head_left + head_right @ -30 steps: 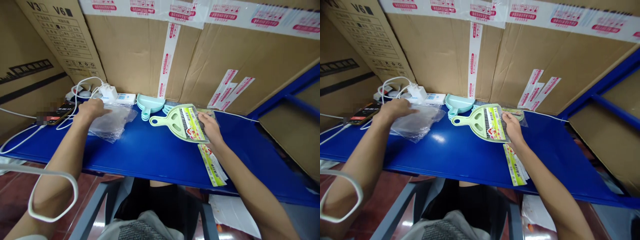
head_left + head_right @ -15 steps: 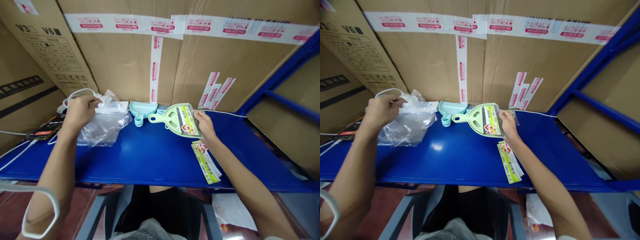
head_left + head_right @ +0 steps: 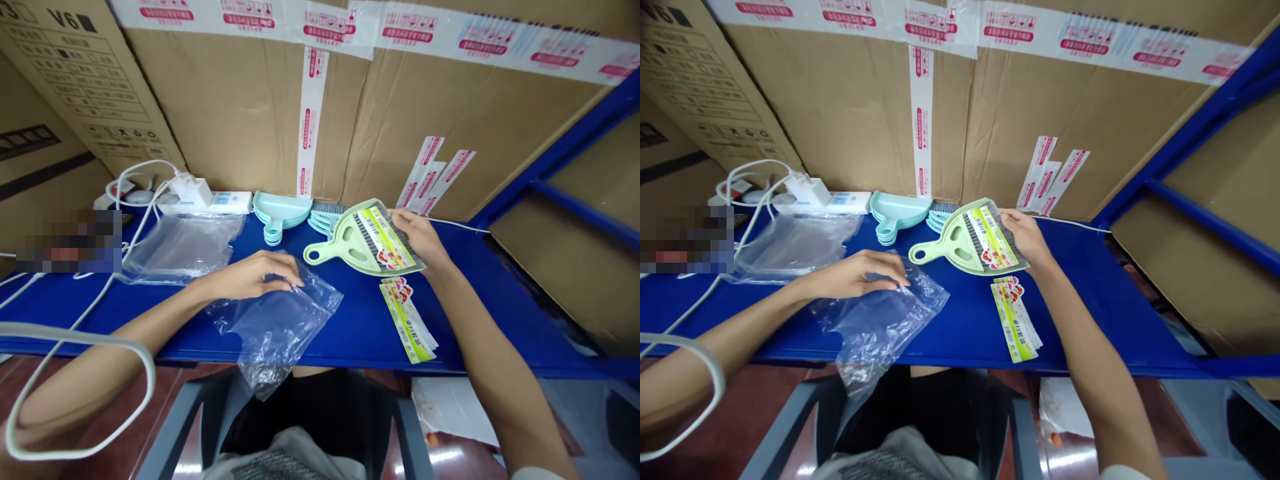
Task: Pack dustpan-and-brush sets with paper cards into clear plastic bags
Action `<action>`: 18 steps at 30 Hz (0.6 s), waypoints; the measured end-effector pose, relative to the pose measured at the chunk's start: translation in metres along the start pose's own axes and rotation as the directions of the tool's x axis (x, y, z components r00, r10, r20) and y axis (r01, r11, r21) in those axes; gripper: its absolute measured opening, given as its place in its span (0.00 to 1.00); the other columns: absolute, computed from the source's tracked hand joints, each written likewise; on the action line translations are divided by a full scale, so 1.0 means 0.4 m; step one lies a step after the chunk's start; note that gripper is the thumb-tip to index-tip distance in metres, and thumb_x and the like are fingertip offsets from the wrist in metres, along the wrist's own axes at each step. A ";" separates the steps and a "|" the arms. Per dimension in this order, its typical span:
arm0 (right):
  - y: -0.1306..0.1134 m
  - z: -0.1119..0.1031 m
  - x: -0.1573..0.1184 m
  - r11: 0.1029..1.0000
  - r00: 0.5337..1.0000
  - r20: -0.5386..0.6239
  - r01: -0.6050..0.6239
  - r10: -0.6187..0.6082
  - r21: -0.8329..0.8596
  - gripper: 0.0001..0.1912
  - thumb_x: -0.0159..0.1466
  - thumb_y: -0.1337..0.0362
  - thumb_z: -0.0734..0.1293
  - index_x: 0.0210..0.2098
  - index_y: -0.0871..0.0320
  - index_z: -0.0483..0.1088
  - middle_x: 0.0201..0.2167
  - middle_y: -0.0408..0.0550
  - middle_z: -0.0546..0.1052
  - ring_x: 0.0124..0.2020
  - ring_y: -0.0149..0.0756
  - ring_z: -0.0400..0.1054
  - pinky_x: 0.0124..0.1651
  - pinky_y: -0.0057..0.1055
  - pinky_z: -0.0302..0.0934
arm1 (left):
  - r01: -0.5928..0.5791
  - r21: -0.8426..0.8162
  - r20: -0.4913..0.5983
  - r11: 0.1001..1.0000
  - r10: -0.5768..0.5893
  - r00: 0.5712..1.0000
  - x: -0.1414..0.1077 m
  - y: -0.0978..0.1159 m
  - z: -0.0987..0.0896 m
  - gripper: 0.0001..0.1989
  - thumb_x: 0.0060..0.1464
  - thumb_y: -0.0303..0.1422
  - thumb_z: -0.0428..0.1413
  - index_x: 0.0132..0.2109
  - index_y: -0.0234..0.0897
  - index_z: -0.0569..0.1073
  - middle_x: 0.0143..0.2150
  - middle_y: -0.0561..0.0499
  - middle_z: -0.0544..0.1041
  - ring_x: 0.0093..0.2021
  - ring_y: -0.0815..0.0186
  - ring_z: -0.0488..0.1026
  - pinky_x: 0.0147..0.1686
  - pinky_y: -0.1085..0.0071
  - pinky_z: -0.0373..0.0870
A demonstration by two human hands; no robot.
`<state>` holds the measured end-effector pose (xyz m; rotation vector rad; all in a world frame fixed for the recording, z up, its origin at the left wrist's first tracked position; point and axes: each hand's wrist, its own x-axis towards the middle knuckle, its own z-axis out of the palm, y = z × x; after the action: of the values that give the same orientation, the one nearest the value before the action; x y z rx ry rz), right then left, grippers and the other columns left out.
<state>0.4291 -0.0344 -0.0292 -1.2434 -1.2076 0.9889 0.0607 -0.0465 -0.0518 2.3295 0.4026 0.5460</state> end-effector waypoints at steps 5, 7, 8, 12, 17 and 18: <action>0.013 0.024 -0.018 0.997 0.990 0.137 -0.016 0.027 -0.079 0.23 0.56 0.45 0.79 0.44 0.53 0.82 0.35 0.48 0.85 0.35 0.43 0.78 0.39 0.38 0.70 | 0.017 -0.048 -0.110 0.999 -0.022 0.994 -0.004 0.023 -0.007 0.08 0.66 0.36 0.63 0.47 0.41 0.87 0.43 0.43 0.86 0.42 0.61 0.83 0.46 0.65 0.80; 0.020 0.037 -0.022 0.996 0.985 0.170 -0.006 0.021 -0.086 0.23 0.57 0.44 0.79 0.44 0.53 0.82 0.36 0.48 0.85 0.36 0.43 0.77 0.40 0.38 0.70 | 0.019 -0.074 -0.128 0.997 -0.029 0.991 -0.002 0.032 -0.007 0.08 0.65 0.37 0.64 0.45 0.41 0.87 0.42 0.43 0.86 0.41 0.61 0.83 0.46 0.64 0.81; 0.023 0.045 -0.024 0.996 0.983 0.184 -0.001 0.018 -0.090 0.23 0.57 0.44 0.78 0.44 0.53 0.82 0.36 0.48 0.85 0.36 0.43 0.77 0.40 0.38 0.70 | 0.018 -0.084 -0.130 0.996 -0.029 0.991 0.000 0.034 -0.004 0.08 0.65 0.38 0.64 0.44 0.41 0.87 0.41 0.43 0.86 0.41 0.61 0.83 0.46 0.64 0.81; 0.030 0.079 -0.043 0.994 0.968 0.250 0.000 0.028 -0.111 0.22 0.59 0.45 0.77 0.46 0.53 0.83 0.37 0.47 0.85 0.35 0.40 0.77 0.39 0.35 0.70 | -0.020 -0.116 -0.133 0.993 0.004 0.991 0.007 0.031 0.020 0.07 0.66 0.37 0.64 0.44 0.41 0.86 0.41 0.43 0.85 0.41 0.62 0.82 0.45 0.65 0.80; 0.047 0.131 -0.080 0.993 0.950 0.303 -0.046 0.078 -0.113 0.21 0.63 0.46 0.75 0.48 0.53 0.82 0.37 0.45 0.85 0.34 0.37 0.75 0.38 0.33 0.68 | -0.094 -0.080 -0.209 0.992 0.076 0.975 0.015 0.030 0.049 0.08 0.67 0.37 0.63 0.42 0.41 0.86 0.40 0.42 0.85 0.43 0.60 0.82 0.48 0.62 0.78; 0.053 0.142 -0.088 0.992 0.948 0.304 -0.059 0.090 -0.109 0.21 0.63 0.46 0.75 0.48 0.53 0.82 0.37 0.45 0.84 0.34 0.37 0.75 0.38 0.33 0.68 | -0.097 -0.077 -0.222 0.992 0.078 0.972 0.017 0.032 0.051 0.08 0.67 0.37 0.63 0.42 0.41 0.86 0.41 0.42 0.85 0.43 0.60 0.82 0.49 0.61 0.78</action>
<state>0.3698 -0.0585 -0.0579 -1.2499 -1.4750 1.2260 0.0781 -0.0643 -0.0549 2.2177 0.3706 0.8515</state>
